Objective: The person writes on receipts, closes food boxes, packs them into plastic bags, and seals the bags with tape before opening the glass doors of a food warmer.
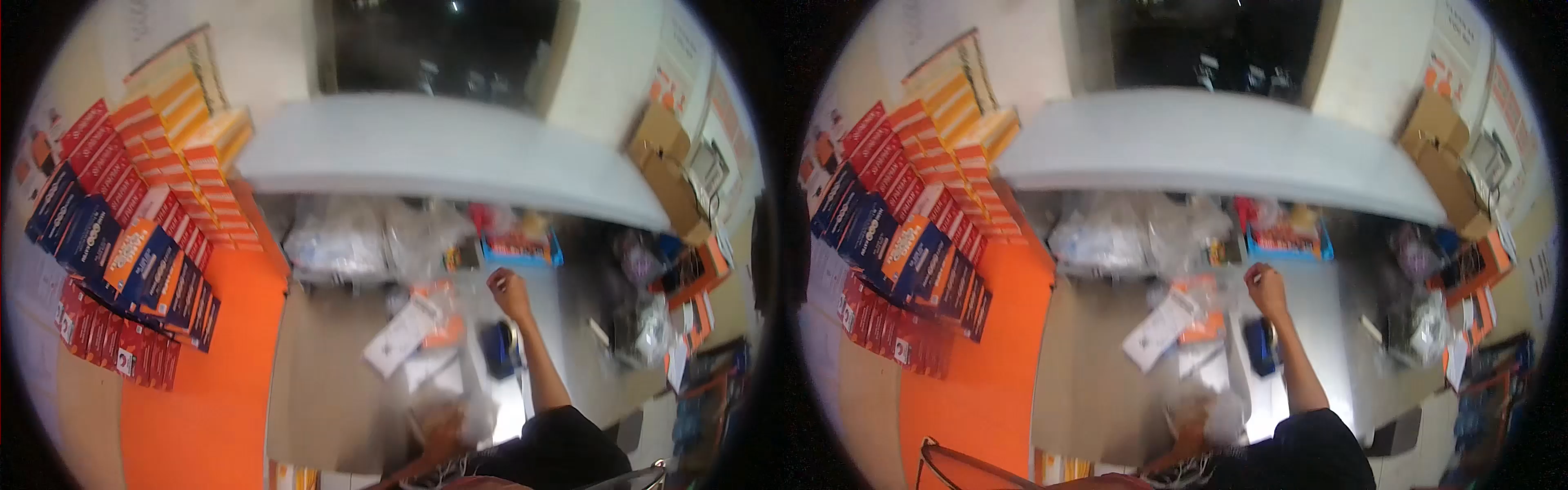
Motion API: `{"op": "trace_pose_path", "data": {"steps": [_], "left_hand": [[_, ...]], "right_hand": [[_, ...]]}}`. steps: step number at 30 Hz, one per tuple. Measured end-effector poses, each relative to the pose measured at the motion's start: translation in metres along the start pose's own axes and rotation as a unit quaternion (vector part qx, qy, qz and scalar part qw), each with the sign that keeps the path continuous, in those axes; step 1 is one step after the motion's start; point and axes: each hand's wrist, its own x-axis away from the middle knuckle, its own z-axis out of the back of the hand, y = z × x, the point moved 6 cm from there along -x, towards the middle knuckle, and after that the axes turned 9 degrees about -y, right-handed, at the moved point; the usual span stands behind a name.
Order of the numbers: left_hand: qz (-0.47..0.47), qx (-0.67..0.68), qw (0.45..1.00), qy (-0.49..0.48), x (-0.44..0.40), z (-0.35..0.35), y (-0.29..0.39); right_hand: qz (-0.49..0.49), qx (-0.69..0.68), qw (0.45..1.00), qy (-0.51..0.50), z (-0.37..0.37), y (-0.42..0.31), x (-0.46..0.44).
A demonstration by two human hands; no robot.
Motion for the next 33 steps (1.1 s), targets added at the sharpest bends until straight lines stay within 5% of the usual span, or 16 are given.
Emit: {"op": "trace_pose_path", "data": {"steps": [3,8,9,14,16,17,19,21,24,27,33], "left_hand": [[0.043,0.045,0.993,0.101,0.021,0.006,0.010],[0.084,0.151,0.964,0.204,0.010,-0.006,-0.011],[0.100,0.160,0.968,0.164,0.007,-0.008,-0.009],[0.119,0.234,0.958,0.111,0.004,-0.012,-0.005],[0.121,0.247,0.956,0.104,0.001,-0.008,0.006],[0.122,0.267,0.951,0.099,-0.001,-0.005,0.010],[0.117,0.263,0.955,0.070,-0.005,-0.004,0.001],[0.113,0.263,0.957,0.043,-0.007,-0.007,0.002],[0.095,0.254,0.962,0.042,-0.008,-0.005,0.014],[0.112,0.246,0.963,0.001,-0.007,-0.004,0.011],[0.132,0.235,0.963,-0.011,-0.005,-0.005,0.010]], "right_hand": [[-0.152,-0.333,0.925,-0.101,0.019,-0.050,0.117],[-0.282,-0.554,0.777,-0.103,-0.018,-0.080,0.262],[-0.280,-0.575,0.763,-0.095,-0.021,-0.085,0.274],[-0.250,-0.577,0.772,-0.093,-0.013,-0.077,0.285],[-0.254,-0.525,0.790,-0.188,-0.014,-0.072,0.290],[-0.252,-0.530,0.788,-0.185,-0.013,-0.072,0.290],[-0.190,-0.443,0.870,-0.106,0.002,-0.072,0.282],[-0.160,-0.450,0.876,-0.065,0.012,-0.071,0.271],[-0.082,-0.343,0.925,-0.143,0.019,-0.074,0.243],[-0.061,-0.376,0.892,-0.243,0.017,-0.066,0.236],[-0.054,-0.257,0.932,-0.248,0.038,-0.066,0.246]]}}
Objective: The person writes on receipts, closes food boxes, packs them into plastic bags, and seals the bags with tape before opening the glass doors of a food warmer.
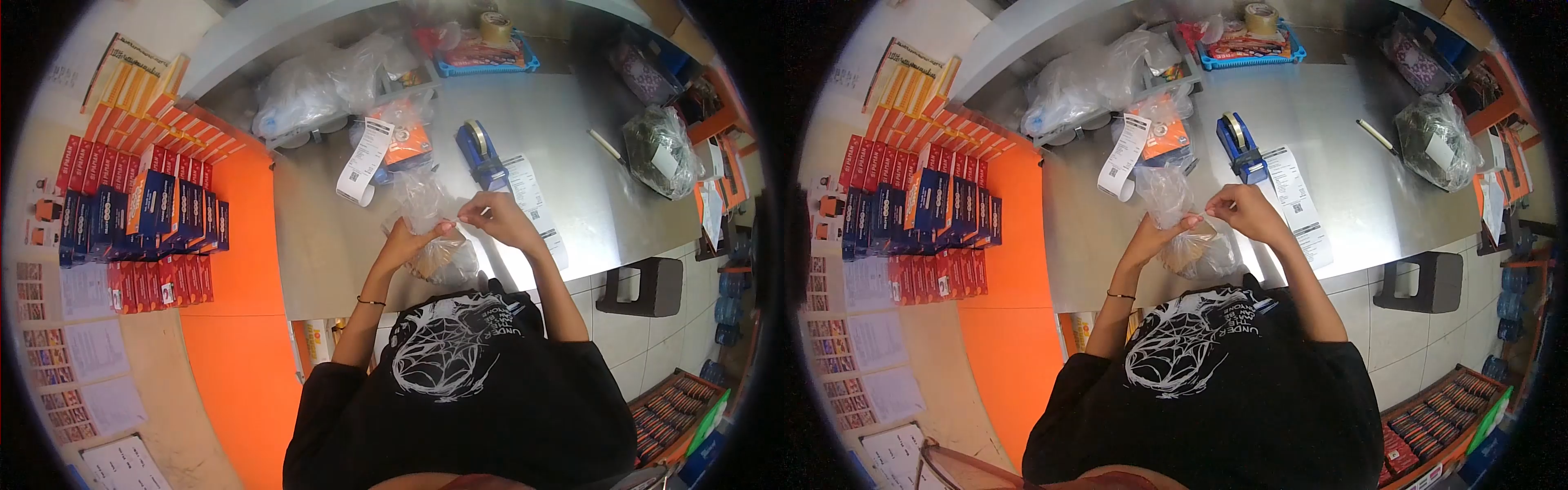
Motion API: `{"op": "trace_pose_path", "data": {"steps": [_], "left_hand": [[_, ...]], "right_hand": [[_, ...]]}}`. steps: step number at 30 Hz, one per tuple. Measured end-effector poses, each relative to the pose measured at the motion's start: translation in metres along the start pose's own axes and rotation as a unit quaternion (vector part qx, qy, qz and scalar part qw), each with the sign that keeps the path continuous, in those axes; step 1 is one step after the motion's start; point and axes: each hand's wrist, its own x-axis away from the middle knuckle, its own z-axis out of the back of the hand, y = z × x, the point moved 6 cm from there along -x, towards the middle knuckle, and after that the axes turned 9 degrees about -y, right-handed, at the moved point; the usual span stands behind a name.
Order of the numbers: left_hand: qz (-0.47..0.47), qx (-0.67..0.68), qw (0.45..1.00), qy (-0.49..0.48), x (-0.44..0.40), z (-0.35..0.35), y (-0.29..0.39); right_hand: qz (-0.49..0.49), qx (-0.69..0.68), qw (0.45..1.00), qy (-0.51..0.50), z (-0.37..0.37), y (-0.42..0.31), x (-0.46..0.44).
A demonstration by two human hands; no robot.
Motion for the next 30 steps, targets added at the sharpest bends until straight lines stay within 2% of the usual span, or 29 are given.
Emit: {"op": "trace_pose_path", "data": {"steps": [2,3,4,5,6,7,8,9,11,12,13,15,16,17,18,20,24,26,27,29,30], "left_hand": [[0.001,-0.017,1.000,0.021,0.002,0.001,0.005],[0.002,-0.016,1.000,0.021,0.002,-0.001,0.002],[-0.020,-0.041,0.996,0.071,0.004,0.003,0.001],[-0.041,-0.065,0.990,0.120,0.006,0.006,0.001],[-0.041,-0.064,0.990,0.120,0.007,0.004,0.000],[-0.029,-0.101,0.979,0.172,0.012,0.005,-0.001],[-0.018,-0.137,0.965,0.223,0.019,0.007,-0.002],[-0.017,-0.137,0.965,0.222,0.023,0.004,-0.001],[-0.110,-0.202,0.944,0.235,0.034,-0.004,0.017],[-0.109,-0.203,0.945,0.234,0.037,-0.004,0.007],[-0.148,-0.163,0.951,0.218,0.038,-0.002,-0.007],[-0.186,-0.125,0.954,0.201,0.044,0.002,0.007],[-0.115,-0.285,0.939,0.154,0.043,0.000,0.018],[-0.041,-0.435,0.893,0.103,0.041,-0.003,0.032],[-0.040,-0.435,0.893,0.107,0.042,0.001,0.047],[-0.046,-0.591,0.805,0.031,0.038,-0.007,0.064],[-0.025,-0.598,0.801,0.002,0.026,-0.005,0.050],[-0.016,-0.477,0.878,-0.029,0.021,0.000,0.048],[-0.017,-0.477,0.878,-0.028,0.017,0.004,0.048],[0.106,-0.322,0.939,-0.057,0.013,0.019,0.027],[0.106,-0.323,0.939,-0.058,0.012,0.023,0.012]], "right_hand": [[-0.010,0.044,0.999,0.001,0.001,0.001,0.008],[0.012,0.053,0.997,0.050,0.007,0.001,0.014],[0.034,0.063,0.992,0.100,0.013,0.000,0.019],[0.033,0.062,0.993,0.100,0.014,0.002,0.022],[0.002,0.054,0.984,0.172,0.022,0.007,0.028],[-0.030,0.046,0.968,0.244,0.030,0.011,0.034],[-0.031,0.046,0.968,0.244,0.023,0.014,0.034],[0.005,0.043,0.970,0.237,0.010,0.014,0.031],[0.077,0.072,0.974,0.198,-0.016,-0.001,0.026],[0.080,0.089,0.980,0.157,-0.030,-0.005,0.020],[0.089,0.107,0.980,0.141,-0.039,-0.011,0.015],[0.100,0.122,0.980,0.125,-0.048,-0.011,0.011],[0.118,0.151,0.975,0.111,-0.052,-0.008,0.009],[0.136,0.182,0.969,0.097,-0.056,-0.008,0.008],[0.138,0.182,0.969,0.095,-0.057,-0.009,0.008],[0.181,0.212,0.953,0.116,-0.059,-0.015,0.012],[0.119,0.237,0.962,0.061,-0.064,0.001,0.006],[0.172,0.249,0.951,0.061,-0.065,-0.005,0.010],[0.172,0.250,0.951,0.061,-0.066,-0.007,0.011],[0.184,0.183,0.955,0.143,-0.060,-0.017,0.017],[0.185,0.182,0.955,0.145,-0.061,-0.023,0.021]]}}
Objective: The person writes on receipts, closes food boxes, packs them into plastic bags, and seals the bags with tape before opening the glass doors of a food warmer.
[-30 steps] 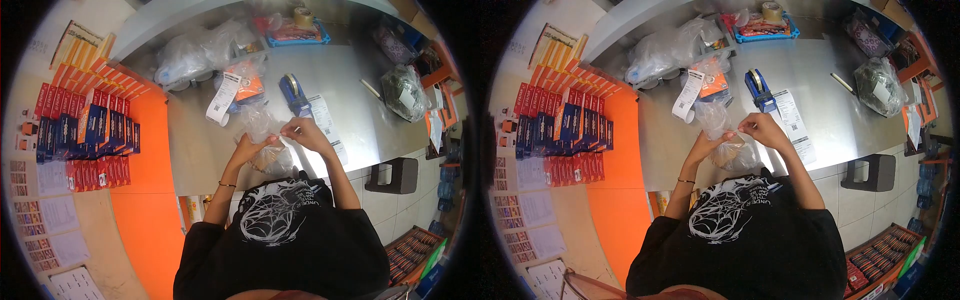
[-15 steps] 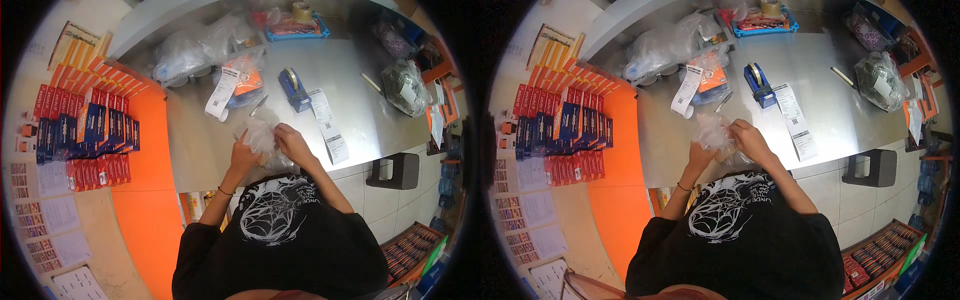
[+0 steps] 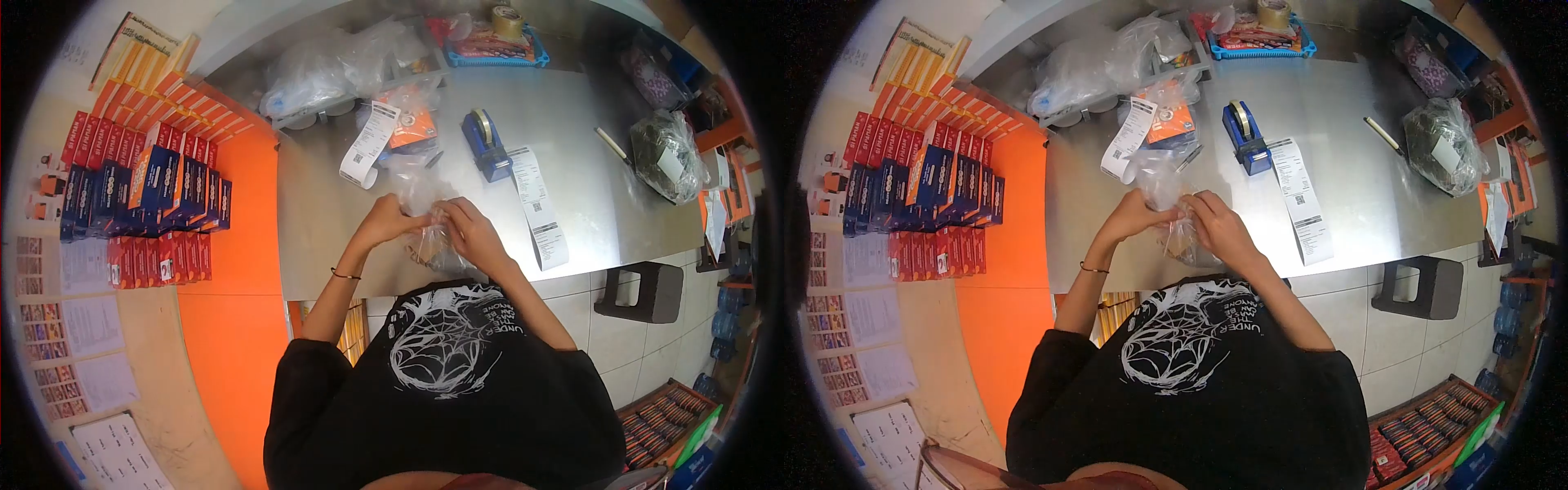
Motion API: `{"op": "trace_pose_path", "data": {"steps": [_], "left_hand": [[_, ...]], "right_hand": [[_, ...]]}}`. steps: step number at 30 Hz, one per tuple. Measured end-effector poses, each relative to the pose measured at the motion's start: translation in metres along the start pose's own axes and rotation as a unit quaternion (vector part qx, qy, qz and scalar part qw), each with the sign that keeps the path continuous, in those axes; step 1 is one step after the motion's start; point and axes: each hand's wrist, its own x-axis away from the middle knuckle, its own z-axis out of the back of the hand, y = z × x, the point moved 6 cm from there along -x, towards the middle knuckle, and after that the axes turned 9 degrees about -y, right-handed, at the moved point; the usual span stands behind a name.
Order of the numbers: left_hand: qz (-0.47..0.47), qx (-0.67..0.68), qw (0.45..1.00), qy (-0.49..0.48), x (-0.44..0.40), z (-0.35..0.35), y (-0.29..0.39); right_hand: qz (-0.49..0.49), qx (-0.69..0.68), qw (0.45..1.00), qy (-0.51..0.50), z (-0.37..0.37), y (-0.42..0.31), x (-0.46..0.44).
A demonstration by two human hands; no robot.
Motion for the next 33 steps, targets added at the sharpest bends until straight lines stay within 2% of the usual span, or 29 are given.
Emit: {"op": "trace_pose_path", "data": {"steps": [1,2,3,5,12,14,15,17,18,20,24,26,27,29,33], "left_hand": [[-0.009,0.179,0.984,0.016,-0.005,-0.007,-0.022],[-0.018,0.351,0.936,0.031,-0.003,-0.009,-0.028],[-0.017,0.351,0.936,0.030,-0.002,-0.011,-0.031],[0.018,0.402,0.915,0.030,0.002,-0.019,-0.036],[0.017,0.447,0.890,0.094,0.011,-0.031,-0.033],[-0.008,0.485,0.862,0.149,0.015,-0.030,-0.035],[-0.008,0.488,0.859,0.153,0.016,-0.031,-0.035],[-0.016,0.498,0.854,0.147,0.017,-0.034,-0.031],[-0.016,0.501,0.852,0.149,0.018,-0.035,-0.029],[-0.004,0.498,0.851,0.167,0.019,-0.035,-0.028],[-0.021,0.493,0.847,0.199,0.016,-0.042,-0.031],[-0.017,0.472,0.854,0.219,0.018,-0.043,-0.032],[-0.017,0.472,0.854,0.218,0.018,-0.044,-0.032],[-0.011,0.476,0.852,0.218,0.018,-0.045,-0.031],[-0.032,0.483,0.850,0.208,0.021,-0.039,-0.027]], "right_hand": [[0.005,-0.029,1.000,0.005,0.004,-0.008,0.003],[0.010,-0.058,0.998,0.010,0.006,-0.013,0.004],[0.009,-0.059,0.998,0.011,0.003,-0.013,0.005],[0.090,-0.036,0.995,-0.019,-0.008,-0.021,0.009],[0.086,-0.052,0.995,-0.027,-0.028,-0.006,0.011],[-0.057,-0.213,0.975,-0.017,-0.029,0.012,0.010],[-0.055,-0.212,0.975,-0.023,-0.031,0.015,0.010],[-0.136,-0.314,0.939,-0.008,-0.038,0.032,0.013],[-0.136,-0.313,0.940,-0.011,-0.039,0.032,0.012],[-0.172,-0.413,0.894,0.038,-0.042,0.035,0.011],[-0.208,-0.428,0.878,0.050,-0.045,0.030,0.005],[-0.256,-0.506,0.820,0.079,-0.046,0.030,0.009],[-0.258,-0.506,0.819,0.080,-0.049,0.035,0.011],[-0.234,-0.456,0.857,0.051,-0.052,0.042,0.013],[-0.219,-0.463,0.859,0.019,-0.050,0.034,0.007]]}}
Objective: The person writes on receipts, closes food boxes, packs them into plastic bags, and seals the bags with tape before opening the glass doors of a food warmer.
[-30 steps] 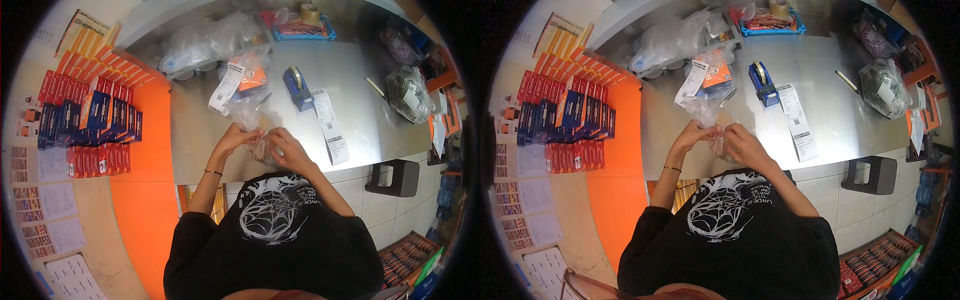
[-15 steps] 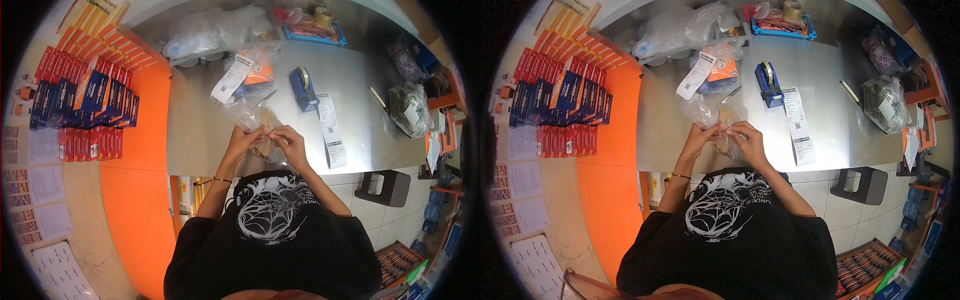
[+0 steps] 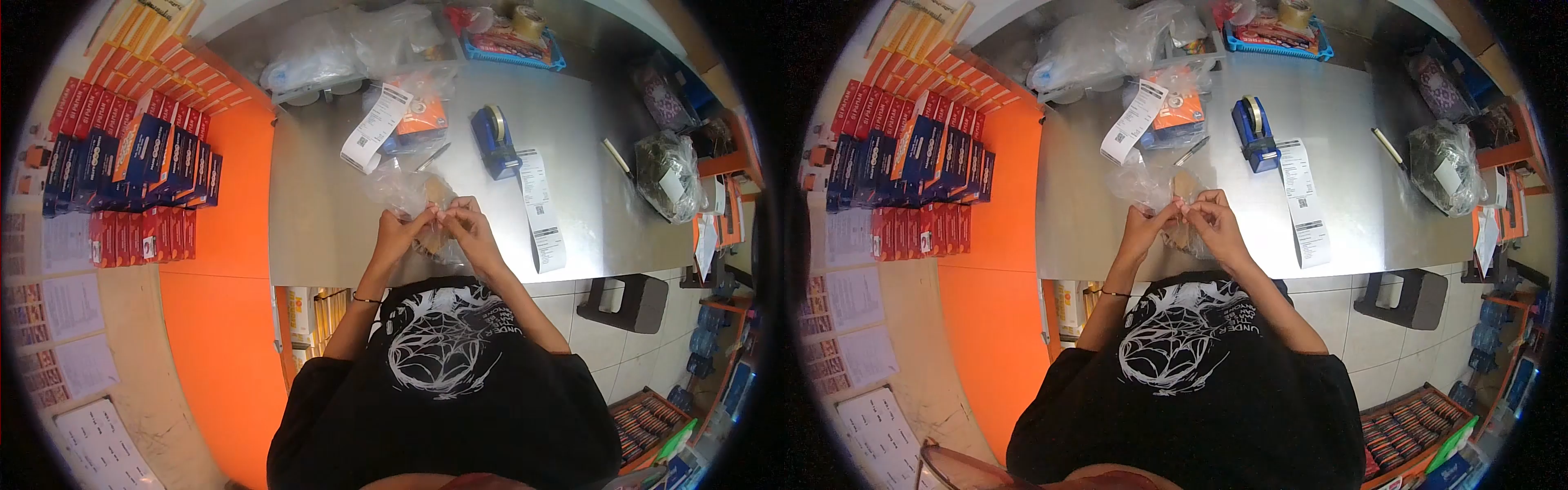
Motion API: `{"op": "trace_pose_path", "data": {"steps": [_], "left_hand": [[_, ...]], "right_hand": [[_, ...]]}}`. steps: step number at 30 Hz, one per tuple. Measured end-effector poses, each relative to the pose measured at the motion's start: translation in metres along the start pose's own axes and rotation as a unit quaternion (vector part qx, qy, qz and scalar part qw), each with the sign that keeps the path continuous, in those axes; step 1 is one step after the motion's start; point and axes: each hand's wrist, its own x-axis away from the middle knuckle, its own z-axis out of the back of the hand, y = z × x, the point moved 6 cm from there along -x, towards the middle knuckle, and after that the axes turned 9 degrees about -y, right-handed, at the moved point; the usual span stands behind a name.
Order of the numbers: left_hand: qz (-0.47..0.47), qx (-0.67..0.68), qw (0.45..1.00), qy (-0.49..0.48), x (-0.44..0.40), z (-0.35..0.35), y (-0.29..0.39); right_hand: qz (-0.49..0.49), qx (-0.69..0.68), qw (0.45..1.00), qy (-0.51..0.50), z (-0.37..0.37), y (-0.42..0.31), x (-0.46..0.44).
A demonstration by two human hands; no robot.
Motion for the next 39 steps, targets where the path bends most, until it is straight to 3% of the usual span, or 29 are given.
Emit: {"op": "trace_pose_path", "data": {"steps": [2,24,27,29,36,39], "left_hand": [[-0.025,0.003,0.999,-0.025,-0.003,-0.001,-0.002],[-0.043,-0.032,0.998,-0.042,-0.004,0.003,-0.010],[-0.063,-0.129,0.988,-0.065,-0.005,0.004,-0.010],[-0.147,-0.191,0.969,-0.053,0.000,0.003,0.002],[-0.140,-0.208,0.967,-0.047,0.004,0.005,-0.001],[-0.142,-0.281,0.948,-0.050,0.002,0.003,-0.001]], "right_hand": [[0.001,0.069,0.998,-0.004,-0.002,-0.008,0.001],[-0.016,0.053,0.998,0.008,0.004,0.001,0.001],[-0.011,0.062,0.998,0.019,0.005,-0.006,0.001],[-0.041,0.034,0.998,0.041,0.006,-0.011,0.000],[-0.027,0.096,0.995,0.019,0.015,-0.016,-0.006],[-0.020,0.084,0.996,-0.004,0.012,-0.016,-0.007]]}}
